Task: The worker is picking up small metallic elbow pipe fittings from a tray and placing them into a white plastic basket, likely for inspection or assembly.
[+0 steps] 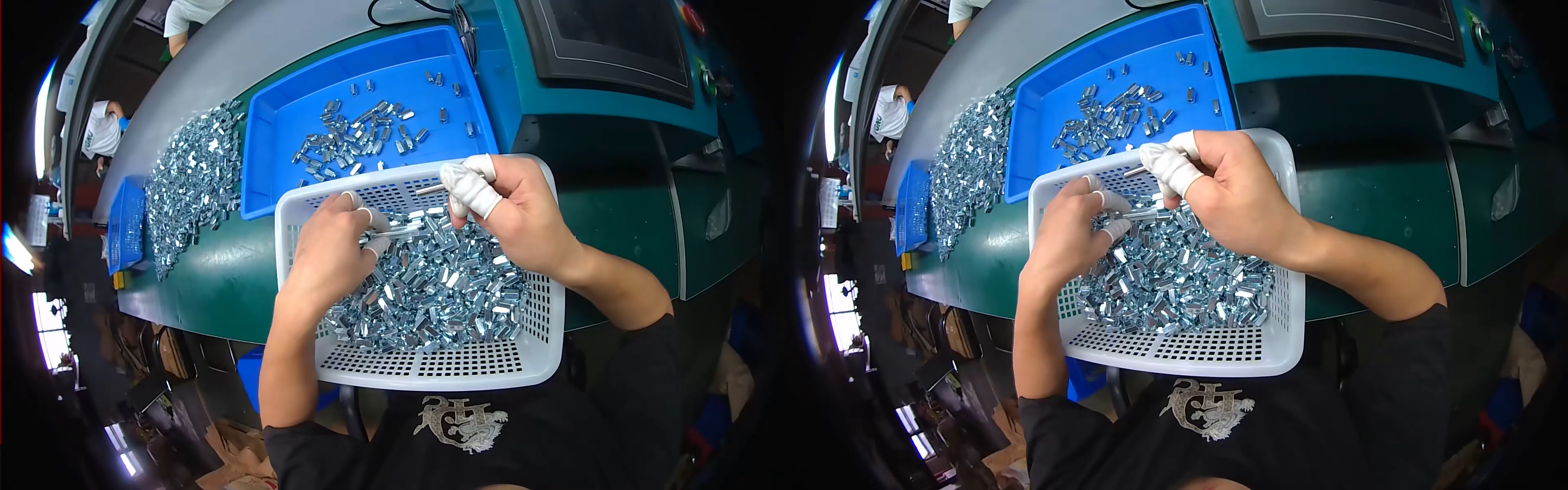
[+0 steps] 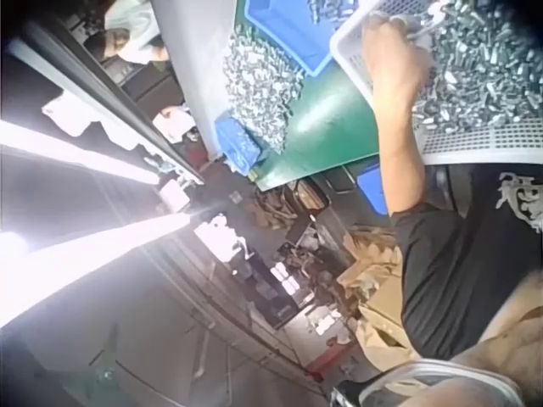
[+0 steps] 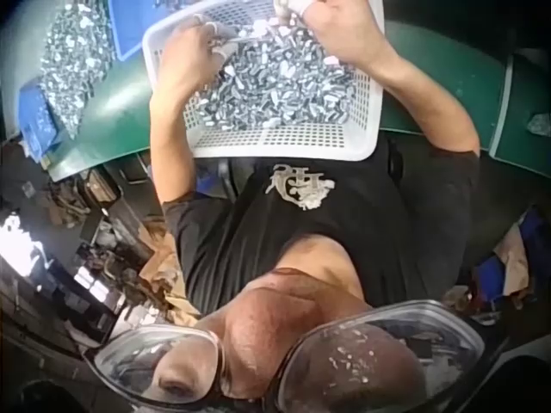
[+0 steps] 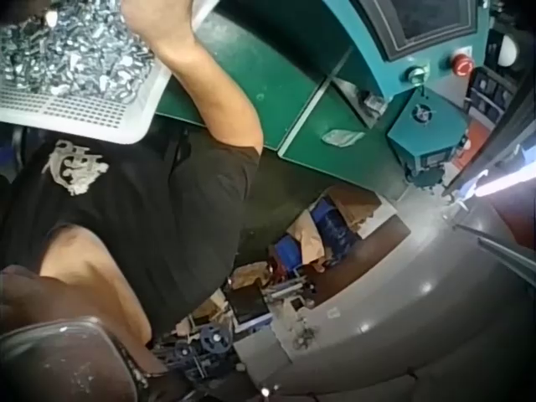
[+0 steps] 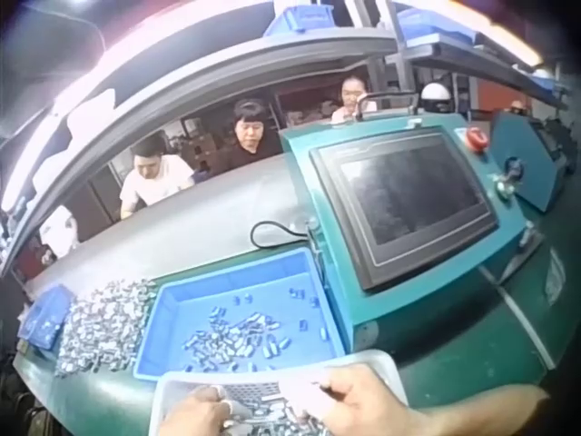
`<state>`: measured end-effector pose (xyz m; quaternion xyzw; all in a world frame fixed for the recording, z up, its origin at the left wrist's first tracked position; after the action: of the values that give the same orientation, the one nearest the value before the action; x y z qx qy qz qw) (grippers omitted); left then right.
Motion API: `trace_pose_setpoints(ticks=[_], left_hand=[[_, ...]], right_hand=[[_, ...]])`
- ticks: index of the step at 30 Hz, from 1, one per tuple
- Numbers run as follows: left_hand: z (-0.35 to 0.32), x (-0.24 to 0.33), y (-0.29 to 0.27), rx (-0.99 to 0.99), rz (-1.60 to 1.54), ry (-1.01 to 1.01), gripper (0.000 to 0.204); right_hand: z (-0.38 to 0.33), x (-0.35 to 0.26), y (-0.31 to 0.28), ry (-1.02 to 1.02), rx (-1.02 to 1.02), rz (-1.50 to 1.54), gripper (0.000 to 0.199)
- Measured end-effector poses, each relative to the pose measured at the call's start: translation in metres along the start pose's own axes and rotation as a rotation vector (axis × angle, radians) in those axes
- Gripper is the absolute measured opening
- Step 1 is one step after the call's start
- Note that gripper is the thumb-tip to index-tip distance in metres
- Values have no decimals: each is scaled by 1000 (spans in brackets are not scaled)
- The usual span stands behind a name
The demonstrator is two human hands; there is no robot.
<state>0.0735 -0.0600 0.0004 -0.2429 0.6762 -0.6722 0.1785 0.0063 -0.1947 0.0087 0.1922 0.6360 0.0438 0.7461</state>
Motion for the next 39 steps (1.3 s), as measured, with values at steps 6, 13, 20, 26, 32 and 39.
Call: trace_pose_setpoints(ticks=[6,13,20,26,32,39], left_hand=[[-11,-53,-23,-2,297,-372,17],[-20,-54,-32,179,414,-380,13],[-13,-15,13,-195,36,-126,14],[-12,-10,16,-125,215,-118,13],[-11,-3,12,-113,220,-115,14],[2,18,-13,75,-551,-148,14]], right_hand=[[0,0,-2,-29,11,-23,30],[-1,-1,2,4,-16,10,28],[-1,2,1,10,-14,2,27],[-2,3,1,6,-20,-43,25],[-3,0,3,-15,-13,-3,27],[-1,-3,-2,-21,-2,-15,31]])
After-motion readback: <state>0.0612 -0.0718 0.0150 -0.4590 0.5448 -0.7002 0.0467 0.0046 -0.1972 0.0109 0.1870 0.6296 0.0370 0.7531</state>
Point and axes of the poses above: each hand's wrist, its own z-axis towards the middle knuckle, its own y-axis out of the palm, x = y × z, the point moved 9 cm from there along z, towards the middle knuckle, and after that the axes turned 13 degrees about z, right-handed, at the moved point
